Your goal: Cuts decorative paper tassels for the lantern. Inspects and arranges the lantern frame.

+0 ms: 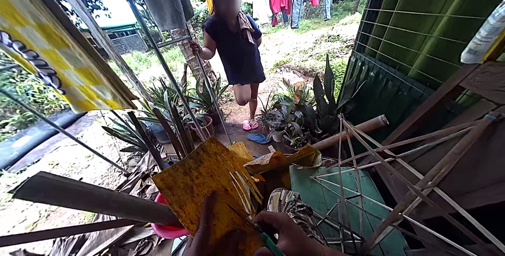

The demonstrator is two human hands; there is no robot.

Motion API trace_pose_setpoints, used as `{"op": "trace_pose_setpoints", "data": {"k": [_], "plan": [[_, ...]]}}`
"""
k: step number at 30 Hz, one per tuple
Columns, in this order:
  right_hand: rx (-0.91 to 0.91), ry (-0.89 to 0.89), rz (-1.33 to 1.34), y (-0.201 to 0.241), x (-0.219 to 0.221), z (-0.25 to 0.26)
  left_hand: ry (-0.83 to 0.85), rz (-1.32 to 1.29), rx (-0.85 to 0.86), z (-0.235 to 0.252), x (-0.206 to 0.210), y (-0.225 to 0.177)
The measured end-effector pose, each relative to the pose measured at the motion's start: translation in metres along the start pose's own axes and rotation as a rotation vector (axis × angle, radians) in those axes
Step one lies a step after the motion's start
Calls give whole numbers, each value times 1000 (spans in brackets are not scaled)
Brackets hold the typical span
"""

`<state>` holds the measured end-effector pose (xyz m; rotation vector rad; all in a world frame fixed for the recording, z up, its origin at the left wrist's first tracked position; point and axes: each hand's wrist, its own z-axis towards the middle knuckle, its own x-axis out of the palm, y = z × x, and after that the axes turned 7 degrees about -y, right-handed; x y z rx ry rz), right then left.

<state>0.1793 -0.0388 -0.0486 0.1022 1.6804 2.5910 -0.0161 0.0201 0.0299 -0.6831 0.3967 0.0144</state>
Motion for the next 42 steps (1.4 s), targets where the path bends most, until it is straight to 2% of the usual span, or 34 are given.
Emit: {"op": "trace_pose_setpoints", "data": {"k": [7, 19, 32, 42], "plan": [[-45, 2, -203, 10, -8, 8, -38, -52, -29, 0, -1, 6], [-7, -28, -28, 18, 11, 5, -78, -105, 13, -10, -2, 8], [-15, -24, 112, 24, 21, 9, -38, -167, 39, -19, -1, 6], [-24, -22, 96, 33, 26, 16, -11, -191, 14, -30, 1, 7]]}}
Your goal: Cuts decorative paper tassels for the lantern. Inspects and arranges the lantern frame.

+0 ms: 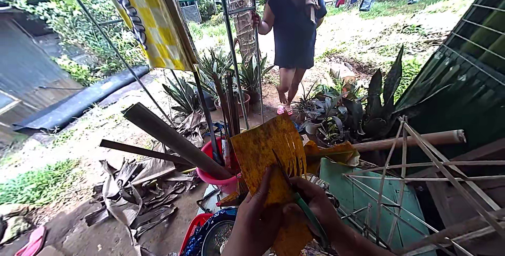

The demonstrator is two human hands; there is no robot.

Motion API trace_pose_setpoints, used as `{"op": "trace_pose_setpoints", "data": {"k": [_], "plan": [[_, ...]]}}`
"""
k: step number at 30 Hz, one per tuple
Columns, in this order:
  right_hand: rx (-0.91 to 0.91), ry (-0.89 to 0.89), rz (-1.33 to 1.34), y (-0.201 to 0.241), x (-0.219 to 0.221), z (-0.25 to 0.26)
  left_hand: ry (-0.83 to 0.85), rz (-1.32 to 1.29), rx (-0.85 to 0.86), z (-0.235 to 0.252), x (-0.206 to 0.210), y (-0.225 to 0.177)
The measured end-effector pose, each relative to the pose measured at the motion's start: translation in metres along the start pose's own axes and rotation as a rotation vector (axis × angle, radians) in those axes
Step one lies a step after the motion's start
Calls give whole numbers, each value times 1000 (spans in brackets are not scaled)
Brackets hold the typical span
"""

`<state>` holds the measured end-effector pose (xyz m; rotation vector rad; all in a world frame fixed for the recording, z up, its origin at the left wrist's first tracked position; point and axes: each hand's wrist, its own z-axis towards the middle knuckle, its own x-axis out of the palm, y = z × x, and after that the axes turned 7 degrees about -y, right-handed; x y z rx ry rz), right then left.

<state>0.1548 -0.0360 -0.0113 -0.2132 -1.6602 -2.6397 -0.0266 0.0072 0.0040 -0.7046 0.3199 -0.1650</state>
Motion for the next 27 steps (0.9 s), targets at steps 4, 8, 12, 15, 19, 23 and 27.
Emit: {"op": "trace_pose_setpoints", "data": {"k": [4, 8, 12, 15, 19, 23, 27], "plan": [[4, -18, -26, 3, 1, 2, -9, 5, 1, -3, 1, 0], [-8, -14, -17, 4, 2, 3, -6, 13, 6, -5, 2, -2], [3, -14, 0, 6, 1, 5, -4, 24, -5, -10, 6, -4], [18, -13, -5, 5, 0, 4, -13, 3, -19, -12, 6, -5], [22, -15, -45, 10, 1, 5, -15, 22, -33, -12, 6, -9], [74, -47, -34, 25, 4, 7, 4, 23, -30, -13, 8, -10], [9, -32, 0, 5, 0, 7, 25, 14, -44, -13, 7, -13]]}}
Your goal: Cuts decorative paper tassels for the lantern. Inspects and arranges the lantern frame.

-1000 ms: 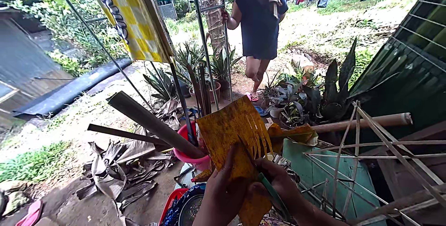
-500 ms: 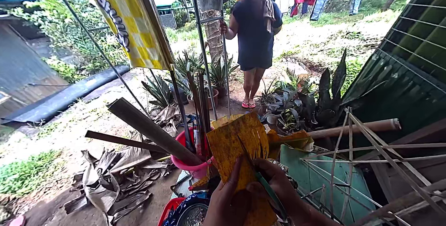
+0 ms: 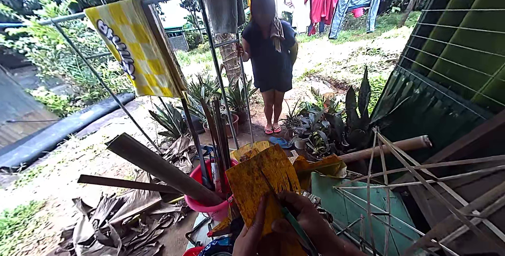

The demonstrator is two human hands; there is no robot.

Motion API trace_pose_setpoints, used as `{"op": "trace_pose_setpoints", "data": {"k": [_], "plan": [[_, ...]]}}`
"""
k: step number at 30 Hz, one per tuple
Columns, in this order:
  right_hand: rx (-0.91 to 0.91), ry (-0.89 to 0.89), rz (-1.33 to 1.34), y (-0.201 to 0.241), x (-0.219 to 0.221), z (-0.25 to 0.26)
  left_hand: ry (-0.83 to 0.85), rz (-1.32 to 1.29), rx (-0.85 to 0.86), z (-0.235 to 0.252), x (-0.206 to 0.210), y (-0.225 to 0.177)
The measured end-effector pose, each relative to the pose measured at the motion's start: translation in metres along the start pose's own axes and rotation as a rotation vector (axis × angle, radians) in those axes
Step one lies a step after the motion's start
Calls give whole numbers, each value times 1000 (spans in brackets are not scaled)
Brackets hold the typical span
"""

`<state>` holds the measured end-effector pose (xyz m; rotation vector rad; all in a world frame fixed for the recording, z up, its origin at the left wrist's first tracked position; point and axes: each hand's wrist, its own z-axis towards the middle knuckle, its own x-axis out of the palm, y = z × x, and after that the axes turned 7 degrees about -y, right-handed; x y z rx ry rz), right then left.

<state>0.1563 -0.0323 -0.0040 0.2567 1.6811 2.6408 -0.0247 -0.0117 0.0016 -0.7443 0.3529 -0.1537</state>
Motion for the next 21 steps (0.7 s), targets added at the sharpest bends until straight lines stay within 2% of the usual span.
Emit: {"op": "trace_pose_setpoints", "data": {"k": [5, 8, 12, 21], "plan": [[15, -21, 0, -2, -3, 1, 22, 16, -46, -4, 0, 0], [97, 49, 5, 0, -8, 5, 15, 25, -60, -4, 1, 1], [197, 171, 56, 0, -14, 8, -92, 112, -12, 11, -10, 15], [324, 158, 71, -31, -39, -3, -295, 348, 15, 66, -55, 33]]}}
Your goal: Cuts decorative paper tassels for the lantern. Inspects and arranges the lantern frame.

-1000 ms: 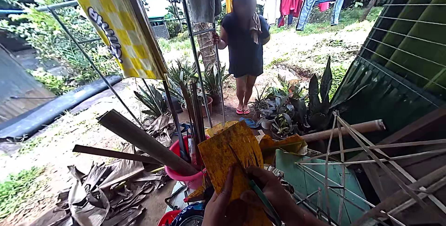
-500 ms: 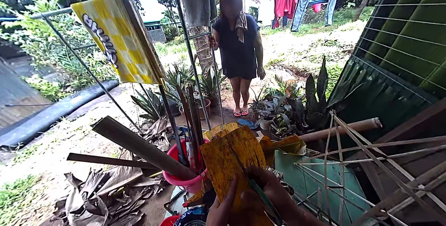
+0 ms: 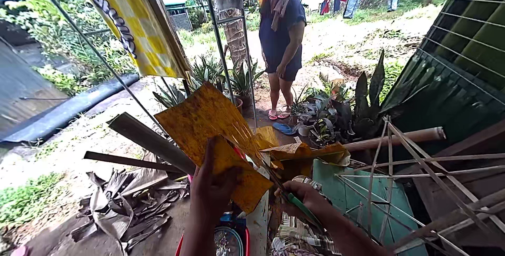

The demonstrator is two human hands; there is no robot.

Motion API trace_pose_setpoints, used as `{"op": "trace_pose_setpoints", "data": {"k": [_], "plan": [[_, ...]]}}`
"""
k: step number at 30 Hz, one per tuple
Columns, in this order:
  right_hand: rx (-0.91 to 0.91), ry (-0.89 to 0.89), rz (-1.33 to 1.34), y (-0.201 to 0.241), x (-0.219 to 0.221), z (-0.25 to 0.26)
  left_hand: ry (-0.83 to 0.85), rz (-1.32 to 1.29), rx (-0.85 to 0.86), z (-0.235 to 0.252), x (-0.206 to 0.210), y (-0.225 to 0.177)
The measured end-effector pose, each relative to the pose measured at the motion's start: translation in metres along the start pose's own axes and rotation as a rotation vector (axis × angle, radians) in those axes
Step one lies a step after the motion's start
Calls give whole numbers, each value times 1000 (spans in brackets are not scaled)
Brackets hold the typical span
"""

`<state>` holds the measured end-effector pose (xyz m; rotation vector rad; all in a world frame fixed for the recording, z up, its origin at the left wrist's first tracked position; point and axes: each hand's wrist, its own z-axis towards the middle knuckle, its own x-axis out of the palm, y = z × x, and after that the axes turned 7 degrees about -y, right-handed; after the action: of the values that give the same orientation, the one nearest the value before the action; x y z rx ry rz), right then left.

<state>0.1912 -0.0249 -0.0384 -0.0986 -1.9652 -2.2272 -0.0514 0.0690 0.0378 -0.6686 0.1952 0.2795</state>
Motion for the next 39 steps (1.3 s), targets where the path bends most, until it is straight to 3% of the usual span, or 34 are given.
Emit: {"op": "trace_pose_setpoints", "data": {"k": [6, 12, 18, 39], "plan": [[17, -124, -454, -6, -30, -10, 1, -30, -65, 22, -12, 7], [-128, -151, -593, -12, -19, -8, 8, -36, -97, 25, -8, 8], [-202, -144, -552, -14, -7, 0, 43, -26, -96, 24, -1, 8], [-100, -76, -341, -12, -3, -1, 127, 5, -135, 25, -9, -1]]}}
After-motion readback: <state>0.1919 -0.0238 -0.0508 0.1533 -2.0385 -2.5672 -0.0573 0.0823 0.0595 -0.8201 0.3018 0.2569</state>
